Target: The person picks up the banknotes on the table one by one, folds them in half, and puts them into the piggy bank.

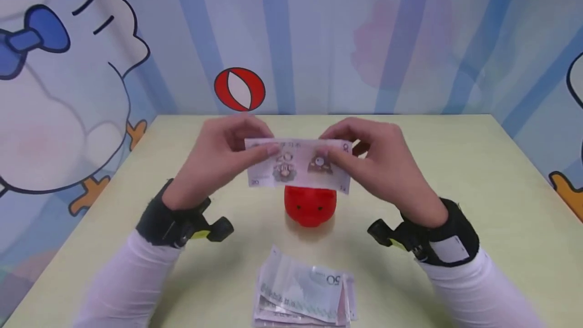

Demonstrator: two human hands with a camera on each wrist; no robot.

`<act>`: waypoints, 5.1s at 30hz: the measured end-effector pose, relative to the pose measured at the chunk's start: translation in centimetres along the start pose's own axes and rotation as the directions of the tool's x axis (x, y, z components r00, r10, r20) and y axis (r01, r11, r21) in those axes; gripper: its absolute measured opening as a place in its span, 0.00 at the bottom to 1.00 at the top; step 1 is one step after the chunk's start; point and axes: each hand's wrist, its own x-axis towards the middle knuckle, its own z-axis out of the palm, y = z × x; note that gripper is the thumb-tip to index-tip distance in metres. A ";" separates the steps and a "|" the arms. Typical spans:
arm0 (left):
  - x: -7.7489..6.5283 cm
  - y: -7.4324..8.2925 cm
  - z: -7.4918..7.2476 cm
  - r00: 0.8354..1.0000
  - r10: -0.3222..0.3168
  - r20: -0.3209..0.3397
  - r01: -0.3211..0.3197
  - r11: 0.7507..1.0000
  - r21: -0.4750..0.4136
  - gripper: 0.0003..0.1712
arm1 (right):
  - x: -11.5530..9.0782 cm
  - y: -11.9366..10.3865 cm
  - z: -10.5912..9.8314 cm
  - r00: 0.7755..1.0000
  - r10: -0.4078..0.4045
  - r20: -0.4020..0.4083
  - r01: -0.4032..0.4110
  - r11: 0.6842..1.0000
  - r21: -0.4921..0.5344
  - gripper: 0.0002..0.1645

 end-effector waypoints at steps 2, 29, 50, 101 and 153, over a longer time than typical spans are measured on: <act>0.5 0.3 0.1 0.999 0.005 -0.054 -0.008 0.998 -0.061 0.11 | 0.5 -0.5 -0.3 0.998 0.040 -0.053 -0.039 0.999 0.032 0.10; 1.1 -1.5 1.9 0.982 0.067 -0.177 -0.117 0.950 -0.290 0.14 | 2.7 1.3 4.7 0.841 -0.455 -0.293 0.421 0.890 -0.174 0.20; 1.3 -2.2 1.0 0.997 0.061 -0.054 -0.076 0.933 -0.350 0.13 | 1.8 0.2 3.3 0.959 -0.053 -0.279 0.197 0.830 0.522 0.13; 0.8 -0.9 -1.6 0.996 -0.040 -0.085 0.002 0.916 -0.402 0.13 | 1.8 -0.1 2.5 0.984 -0.015 -0.176 0.055 0.973 0.222 0.16; 0.2 -0.3 1.1 0.988 0.140 -0.070 -0.156 0.933 -0.323 0.08 | 1.1 -1.2 2.4 0.990 -0.083 -0.116 0.124 0.906 0.404 0.09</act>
